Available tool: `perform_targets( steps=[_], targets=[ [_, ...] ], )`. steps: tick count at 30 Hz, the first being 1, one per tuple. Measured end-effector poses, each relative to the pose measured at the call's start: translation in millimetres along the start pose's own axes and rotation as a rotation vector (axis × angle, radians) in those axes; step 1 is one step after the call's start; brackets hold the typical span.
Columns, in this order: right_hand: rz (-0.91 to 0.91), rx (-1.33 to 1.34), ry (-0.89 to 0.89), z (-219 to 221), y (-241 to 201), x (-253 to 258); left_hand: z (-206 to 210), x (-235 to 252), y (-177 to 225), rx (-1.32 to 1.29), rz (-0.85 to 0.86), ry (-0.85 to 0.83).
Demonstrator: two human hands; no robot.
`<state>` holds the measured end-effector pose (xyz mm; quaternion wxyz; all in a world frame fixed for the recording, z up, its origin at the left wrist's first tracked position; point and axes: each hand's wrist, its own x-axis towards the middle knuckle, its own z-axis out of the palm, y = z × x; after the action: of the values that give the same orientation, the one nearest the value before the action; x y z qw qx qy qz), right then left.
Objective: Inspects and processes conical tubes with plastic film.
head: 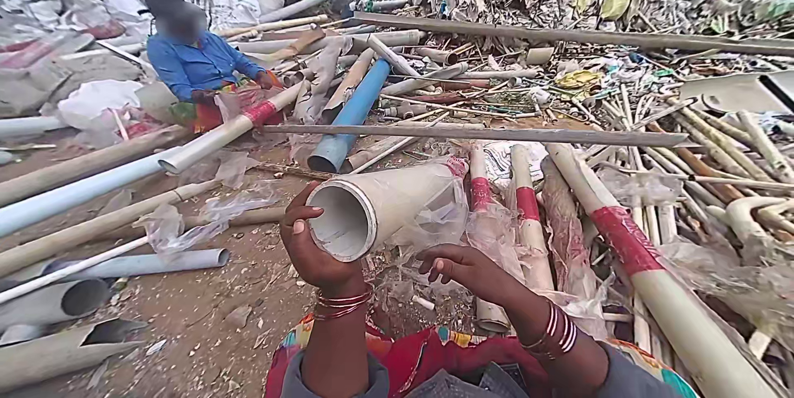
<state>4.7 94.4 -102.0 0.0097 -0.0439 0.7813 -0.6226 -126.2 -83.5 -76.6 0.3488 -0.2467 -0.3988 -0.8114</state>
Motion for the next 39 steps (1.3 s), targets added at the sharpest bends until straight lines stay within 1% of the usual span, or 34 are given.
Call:
perform_targets(
  steps=[1, 3, 6, 9, 12, 16, 20, 22, 27, 31, 35, 39],
  targets=[
    [0.046, 0.039, -0.002, 5, 3, 5, 1, -2, 1, -0.010, 0.006, -0.012],
    [0.057, 0.104, 0.077, 10, 6, 11, 3, -6, 2, -0.032, 0.018, -0.057],
    [0.009, 0.124, 0.296, 12, 3, 9, 5, -13, 6, -0.059, 0.032, -0.134],
    [-0.100, 0.064, 0.532, 11, 3, 2, 5, -22, 11, -0.054, 0.030, -0.219],
    [-0.244, -0.002, 0.654, 7, 5, -1, 7, -33, 18, -0.026, 0.031, -0.280],
    [-0.407, 0.063, 0.746, 2, 6, -1, 10, -51, 28, 0.036, 0.030, -0.344],
    [-0.415, 0.173, 0.843, -5, 1, -1, 11, -64, 33, 0.055, 0.085, -0.469],
    [-0.452, 0.191, 0.877, -12, 5, -1, 13, -68, 36, 0.036, 0.121, -0.548],
    [-0.558, 0.174, 0.930, -34, 12, -4, 23, -79, 39, -0.089, 0.200, -0.696],
    [-0.601, 0.144, 0.946, -47, 12, -9, 32, -93, 43, -0.168, 0.214, -0.789],
    [-0.647, 0.087, 0.977, -56, 16, -12, 36, -106, 46, -0.243, 0.166, -0.937],
    [-0.685, 0.013, 0.968, -66, 22, -14, 32, -119, 46, -0.219, 0.144, -1.060]
  ],
)
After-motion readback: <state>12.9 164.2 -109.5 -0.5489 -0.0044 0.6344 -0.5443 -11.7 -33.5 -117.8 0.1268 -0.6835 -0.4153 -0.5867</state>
